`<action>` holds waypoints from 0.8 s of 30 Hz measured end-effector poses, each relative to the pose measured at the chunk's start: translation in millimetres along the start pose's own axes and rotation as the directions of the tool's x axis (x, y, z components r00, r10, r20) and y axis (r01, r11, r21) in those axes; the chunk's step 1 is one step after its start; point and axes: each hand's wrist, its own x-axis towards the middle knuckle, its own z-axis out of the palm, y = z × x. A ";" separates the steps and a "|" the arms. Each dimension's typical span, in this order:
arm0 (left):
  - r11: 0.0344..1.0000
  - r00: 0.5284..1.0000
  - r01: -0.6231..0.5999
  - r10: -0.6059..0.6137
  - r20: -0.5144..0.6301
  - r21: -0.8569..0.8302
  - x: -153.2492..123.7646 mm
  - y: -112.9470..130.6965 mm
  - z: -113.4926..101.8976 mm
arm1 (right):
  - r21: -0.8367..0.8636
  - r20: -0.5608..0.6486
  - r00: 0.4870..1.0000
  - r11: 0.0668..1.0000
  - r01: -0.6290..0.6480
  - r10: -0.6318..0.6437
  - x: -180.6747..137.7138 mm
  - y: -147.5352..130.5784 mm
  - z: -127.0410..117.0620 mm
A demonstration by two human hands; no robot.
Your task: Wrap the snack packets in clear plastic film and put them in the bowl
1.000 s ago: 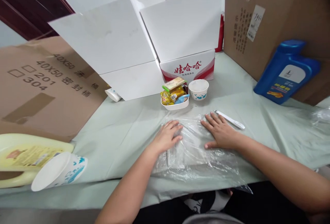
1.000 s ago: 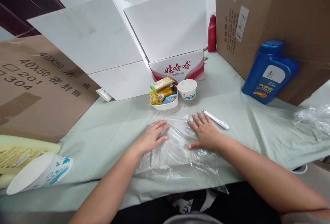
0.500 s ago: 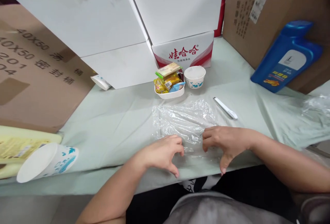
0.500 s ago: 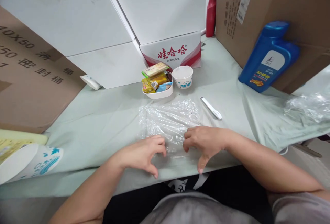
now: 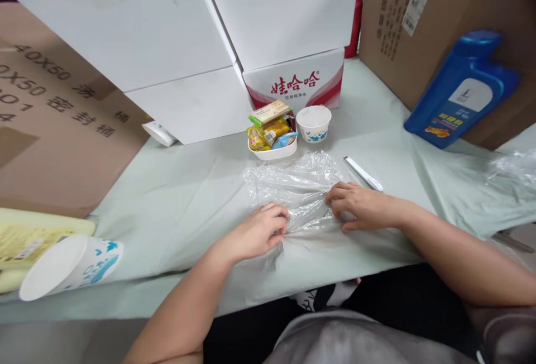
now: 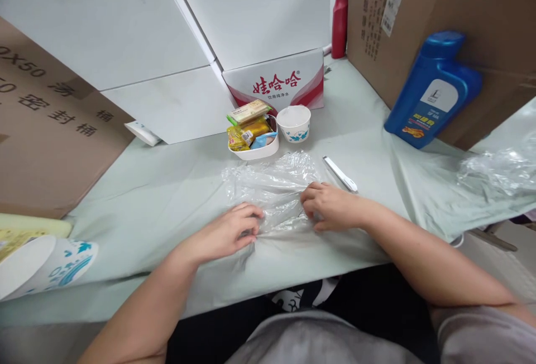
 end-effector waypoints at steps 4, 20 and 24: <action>0.976 1.000 0.015 -0.019 -0.017 -0.218 -4.6 -9.9 -10.9 | 0.042 -0.023 1.000 0.999 0.007 -0.006 -3.2 -0.9 -8.3; 0.619 0.915 0.351 -0.069 0.396 -0.702 -17.0 -25.3 -22.9 | 0.545 0.217 0.975 0.824 -0.155 0.040 -18.0 -4.9 -28.8; 0.620 0.952 0.304 -0.228 0.205 -0.723 -15.3 -40.5 -29.2 | 0.603 -0.014 0.961 0.769 -0.212 0.275 -5.6 12.3 -14.4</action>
